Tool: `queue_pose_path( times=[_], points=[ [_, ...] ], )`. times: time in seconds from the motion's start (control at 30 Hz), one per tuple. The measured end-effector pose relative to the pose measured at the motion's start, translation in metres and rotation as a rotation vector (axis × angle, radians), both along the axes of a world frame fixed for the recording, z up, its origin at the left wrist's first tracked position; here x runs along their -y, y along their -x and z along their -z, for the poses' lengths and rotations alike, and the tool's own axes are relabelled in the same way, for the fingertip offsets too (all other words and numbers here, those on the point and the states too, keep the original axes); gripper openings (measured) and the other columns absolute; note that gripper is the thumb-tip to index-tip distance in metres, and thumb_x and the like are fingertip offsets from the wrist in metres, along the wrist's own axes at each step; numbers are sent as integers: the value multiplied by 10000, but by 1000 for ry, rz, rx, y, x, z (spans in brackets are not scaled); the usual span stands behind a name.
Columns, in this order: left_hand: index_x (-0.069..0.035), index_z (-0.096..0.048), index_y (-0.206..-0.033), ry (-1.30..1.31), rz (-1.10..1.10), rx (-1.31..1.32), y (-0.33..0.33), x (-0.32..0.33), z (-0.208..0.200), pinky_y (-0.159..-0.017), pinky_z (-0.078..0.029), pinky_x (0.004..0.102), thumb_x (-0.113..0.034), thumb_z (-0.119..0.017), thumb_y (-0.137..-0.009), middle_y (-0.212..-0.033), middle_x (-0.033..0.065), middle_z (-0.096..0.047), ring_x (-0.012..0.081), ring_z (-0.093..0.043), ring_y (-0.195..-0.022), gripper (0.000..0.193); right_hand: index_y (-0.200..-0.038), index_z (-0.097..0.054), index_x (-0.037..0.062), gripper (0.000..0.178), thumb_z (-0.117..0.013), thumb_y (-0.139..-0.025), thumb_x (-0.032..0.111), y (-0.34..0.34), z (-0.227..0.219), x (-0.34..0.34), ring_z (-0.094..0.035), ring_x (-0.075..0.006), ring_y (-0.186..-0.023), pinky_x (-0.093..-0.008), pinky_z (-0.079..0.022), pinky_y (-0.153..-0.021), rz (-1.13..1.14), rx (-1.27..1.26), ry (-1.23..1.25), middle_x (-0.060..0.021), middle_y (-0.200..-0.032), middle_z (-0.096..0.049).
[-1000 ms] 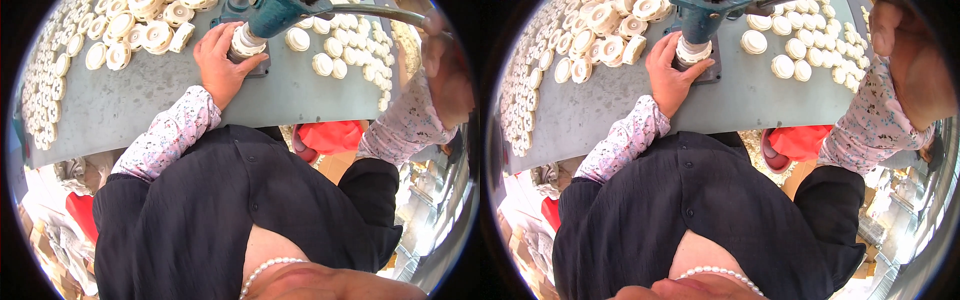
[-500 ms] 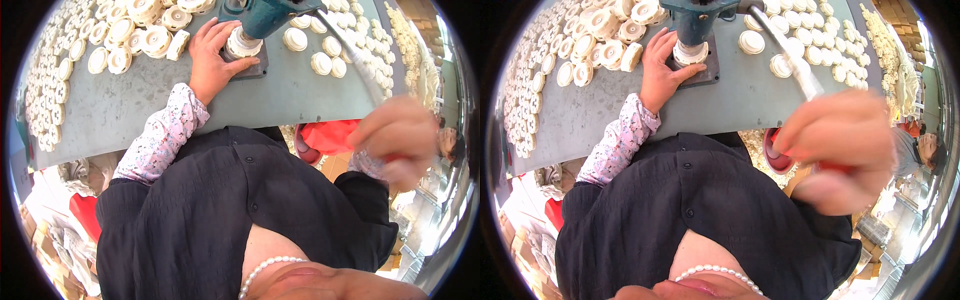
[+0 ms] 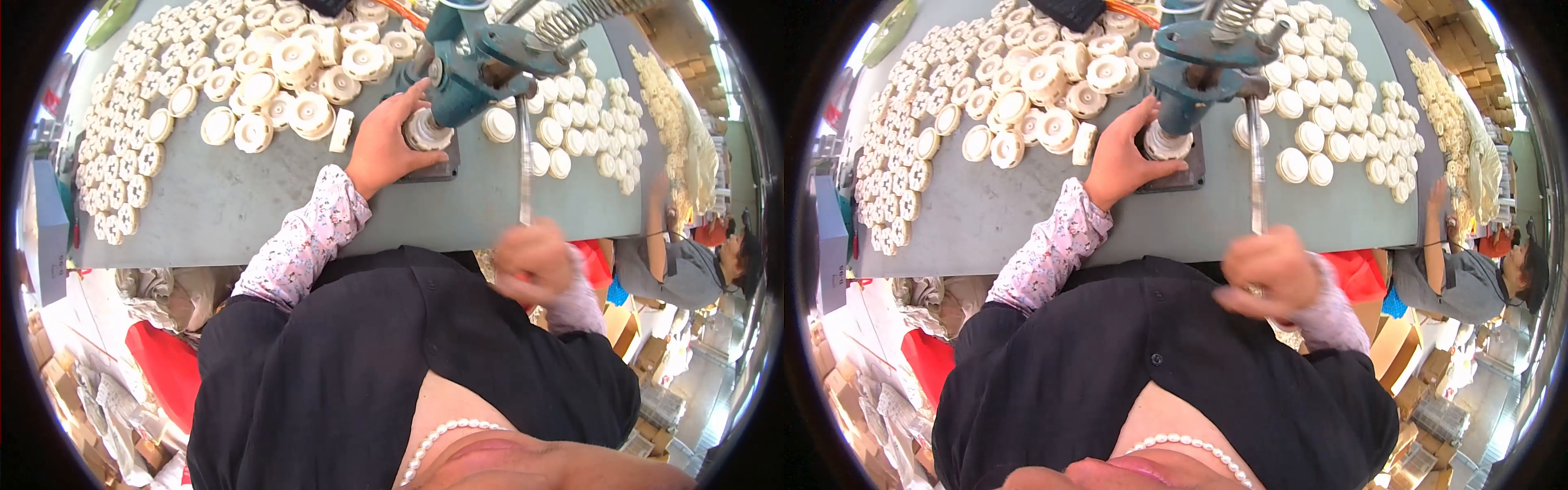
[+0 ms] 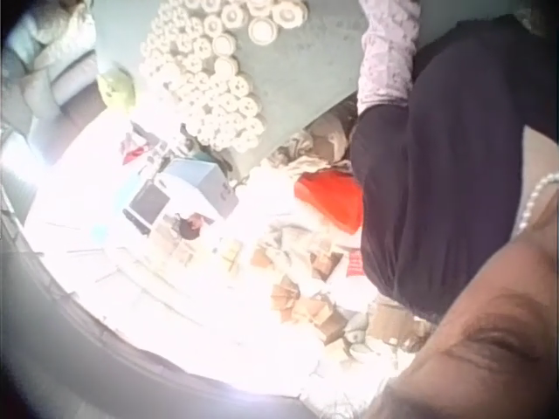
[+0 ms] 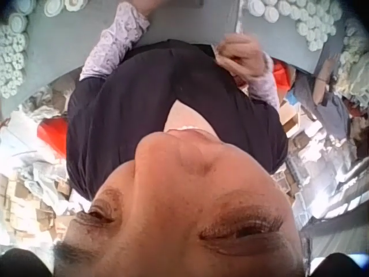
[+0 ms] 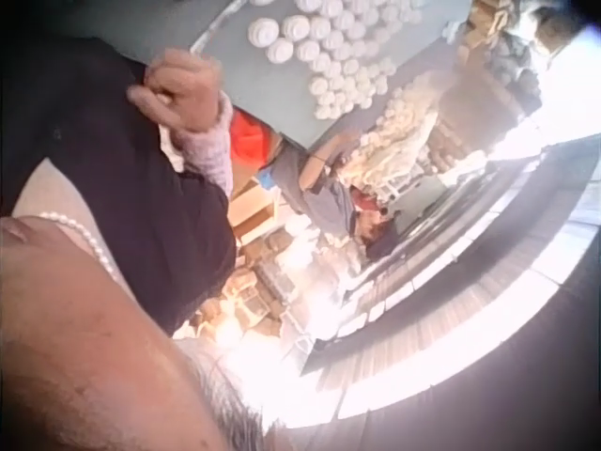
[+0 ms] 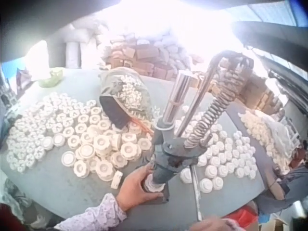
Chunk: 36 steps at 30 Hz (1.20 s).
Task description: The person assembles plastic components by fitting parts into a manual press, pulling the lever to press them together, and placing the assembled pieces onto the workbench.
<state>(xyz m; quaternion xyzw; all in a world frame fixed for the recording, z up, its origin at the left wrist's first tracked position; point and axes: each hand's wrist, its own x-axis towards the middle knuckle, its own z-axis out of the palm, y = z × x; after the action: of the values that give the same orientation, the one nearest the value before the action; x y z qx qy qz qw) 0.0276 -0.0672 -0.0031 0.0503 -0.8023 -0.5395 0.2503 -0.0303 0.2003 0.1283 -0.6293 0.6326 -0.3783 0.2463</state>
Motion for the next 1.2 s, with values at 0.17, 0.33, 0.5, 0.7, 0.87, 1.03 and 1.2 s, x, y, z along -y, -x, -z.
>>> queue_pose_path(
  times=[0.17,0.33,0.5,0.7,0.87,1.03,1.2],
  points=[
    [-56,-707,-1294,249,74,-155,4,12,-4,-1154,-467,452,-237,-969,-623,-1221,145,-742,322,-655,-1243,742,-1552,-388,-67,697,-639,-995,269,47,-89,9,-691,-218,-682,-352,-558,-576,57,674,697,-249,-1629,-403],
    [-39,-711,-1260,364,21,-191,4,15,-15,-1165,-452,472,-244,-981,-626,-1259,149,-730,336,-645,-1270,719,-1250,-709,78,267,-616,-1037,211,108,-9,24,-606,-139,-692,-294,-517,-700,1003,-156,-103,-60,-1141,-736],
    [-59,-709,-1245,164,-153,-194,8,5,-12,-1157,-460,469,-178,-943,-645,-1264,145,-726,339,-637,-1286,655,-1245,-718,98,401,-640,-1025,424,113,119,22,-707,-340,-960,-440,-565,-806,987,-711,-230,-114,-1167,-712],
    [-67,-692,-1303,509,-293,-81,-15,51,-14,-1114,-469,481,-168,-918,-686,-1256,148,-722,380,-584,-1341,665,-1298,-686,30,537,-732,-953,439,115,116,24,-692,-342,-1010,-402,-557,-884,871,-360,-312,-184,-1214,-705],
    [-50,-663,-1347,826,-641,-115,-19,85,-22,-1149,-423,480,-238,-914,-767,-1323,141,-687,367,-570,-1335,659,-1282,-682,16,565,-837,-871,370,110,98,24,-664,-253,-925,-371,-551,-856,710,-8,-422,-152,-1159,-708],
    [-25,-609,-1411,419,-284,-169,-40,44,-21,-1118,-445,445,-310,-907,-796,-1347,172,-662,354,-591,-1287,740,-1141,-720,37,423,-883,-751,40,66,70,23,-685,-208,-854,-297,-565,-757,667,-160,-139,-113,-1119,-702],
    [-12,-629,-1390,115,-12,-171,-32,-11,-23,-1099,-471,446,-301,-935,-763,-1373,193,-648,368,-595,-1297,756,-1106,-751,80,445,-846,-687,-33,36,78,48,-722,-262,-905,-358,-603,-749,432,-523,348,-90,-1132,-699]
  ],
)
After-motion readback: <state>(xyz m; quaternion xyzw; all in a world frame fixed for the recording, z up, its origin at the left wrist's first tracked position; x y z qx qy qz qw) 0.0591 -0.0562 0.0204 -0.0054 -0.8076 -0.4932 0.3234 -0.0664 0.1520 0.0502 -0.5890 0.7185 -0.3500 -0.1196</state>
